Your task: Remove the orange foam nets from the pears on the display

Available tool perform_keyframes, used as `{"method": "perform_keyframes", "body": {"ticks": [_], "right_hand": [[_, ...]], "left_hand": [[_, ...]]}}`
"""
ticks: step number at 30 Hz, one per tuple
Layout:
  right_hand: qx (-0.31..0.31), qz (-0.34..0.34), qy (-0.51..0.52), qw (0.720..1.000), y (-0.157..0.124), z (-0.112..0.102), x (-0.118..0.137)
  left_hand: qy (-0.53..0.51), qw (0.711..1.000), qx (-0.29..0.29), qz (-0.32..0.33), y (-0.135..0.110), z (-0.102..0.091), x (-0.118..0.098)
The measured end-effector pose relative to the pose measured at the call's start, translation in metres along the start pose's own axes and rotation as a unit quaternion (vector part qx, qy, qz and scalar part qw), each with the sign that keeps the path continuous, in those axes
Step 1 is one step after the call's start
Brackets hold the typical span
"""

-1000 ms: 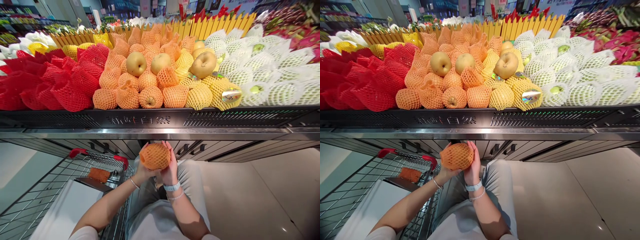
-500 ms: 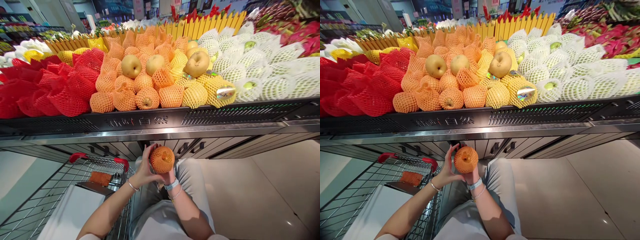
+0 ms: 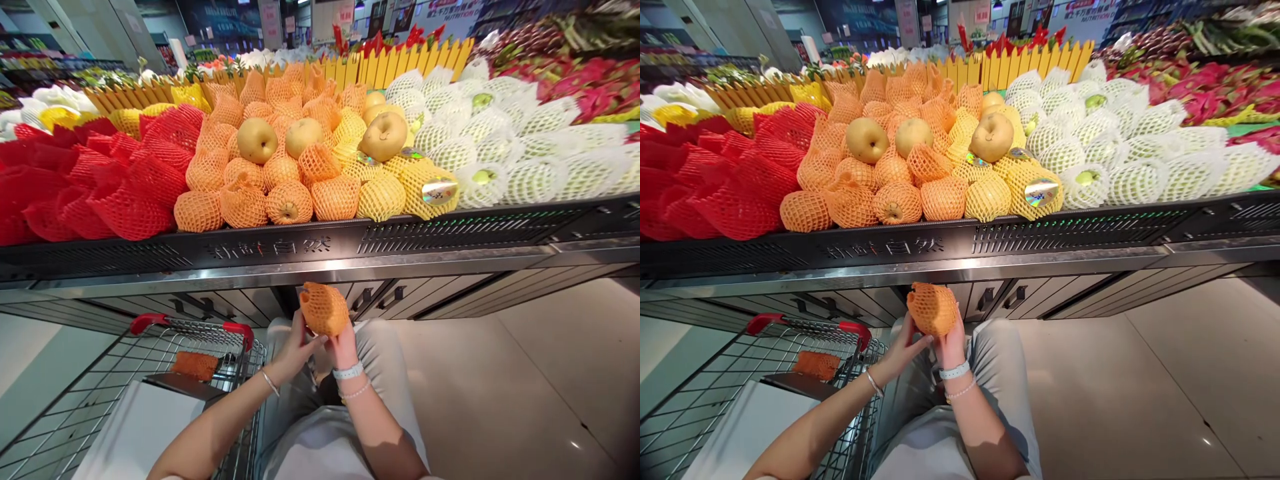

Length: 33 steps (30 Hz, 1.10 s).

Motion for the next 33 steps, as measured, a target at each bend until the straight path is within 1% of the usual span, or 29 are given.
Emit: {"method": "perform_keyframes", "body": {"ticks": [2, 4, 5, 7, 9, 11, 13, 15, 18, 20, 21, 23, 25, 27, 30, 32, 33], "right_hand": [[-0.058, 0.009, 0.093, 0.994, -0.006, 0.01, 0.005], [-0.086, -0.013, 0.13, 0.988, -0.009, 0.019, 0.012], [-0.082, -0.019, 0.139, 0.987, -0.01, 0.023, 0.016], [-0.052, -0.01, 0.15, 0.987, -0.01, 0.029, 0.02], [-0.04, 0.012, 0.16, 0.986, -0.01, 0.031, 0.019], [-0.051, 0.045, 0.175, 0.982, -0.008, 0.029, 0.013], [-0.074, 0.076, 0.18, 0.978, -0.006, 0.022, 0.003], [-0.082, 0.094, 0.166, 0.978, -0.005, 0.014, -0.005], [-0.111, 0.095, 0.158, 0.977, -0.007, 0.007, -0.011], [-0.134, 0.075, 0.16, 0.975, -0.01, 0.01, -0.009], [-0.135, 0.056, 0.155, 0.977, -0.013, 0.014, -0.006], [-0.106, 0.008, 0.124, 0.987, -0.017, 0.025, 0.001], [-0.061, -0.03, 0.07, 0.995, -0.021, 0.036, 0.007], [-0.022, -0.048, 0.006, 0.999, -0.022, 0.042, 0.011], [0.041, -0.044, -0.086, 0.994, -0.019, 0.042, 0.014], [0.086, -0.029, -0.156, 0.984, -0.015, 0.039, 0.019], [0.106, -0.028, -0.199, 0.974, -0.012, 0.038, 0.024]], "left_hand": [[-0.071, 0.997, -0.007, -0.008, 0.002, 0.003, 0.008], [-0.142, 0.989, -0.026, -0.008, 0.004, 0.004, 0.014], [-0.167, 0.985, -0.039, -0.006, 0.006, 0.003, 0.016], [-0.193, 0.979, -0.066, 0.008, 0.007, 0.0, 0.017], [-0.185, 0.979, -0.086, 0.031, 0.007, -0.004, 0.016], [-0.14, 0.984, -0.092, 0.053, 0.005, -0.007, 0.011], [-0.077, 0.992, -0.075, 0.064, 0.003, -0.007, 0.006], [-0.028, 0.996, -0.056, 0.063, 0.001, -0.004, 0.0], [-0.006, 0.997, -0.056, 0.048, 0.0, 0.004, -0.003], [-0.037, 0.998, -0.044, 0.021, 0.0, 0.009, 0.0], [-0.065, 0.997, -0.032, 0.003, 0.0, 0.01, 0.002], [-0.124, 0.992, -0.009, -0.032, 0.001, 0.011, 0.007], [-0.17, 0.984, -0.011, -0.042, 0.0, 0.007, 0.008], [-0.203, 0.978, -0.039, -0.027, -0.001, 0.001, 0.006], [-0.238, 0.967, -0.096, -0.004, -0.003, -0.011, 0.0], [-0.259, 0.958, -0.121, -0.002, -0.004, -0.019, -0.002], [-0.269, 0.954, -0.131, -0.003, -0.004, -0.022, -0.003]]}}
Point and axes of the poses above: each hand's wrist, its own y-axis towards the middle knuckle, its own z-axis out of the palm, x = y × z, the point moved 2 cm from there along y, towards the middle knuckle, and after that the axes turned 12 degrees about x, right-handed, at the moved point
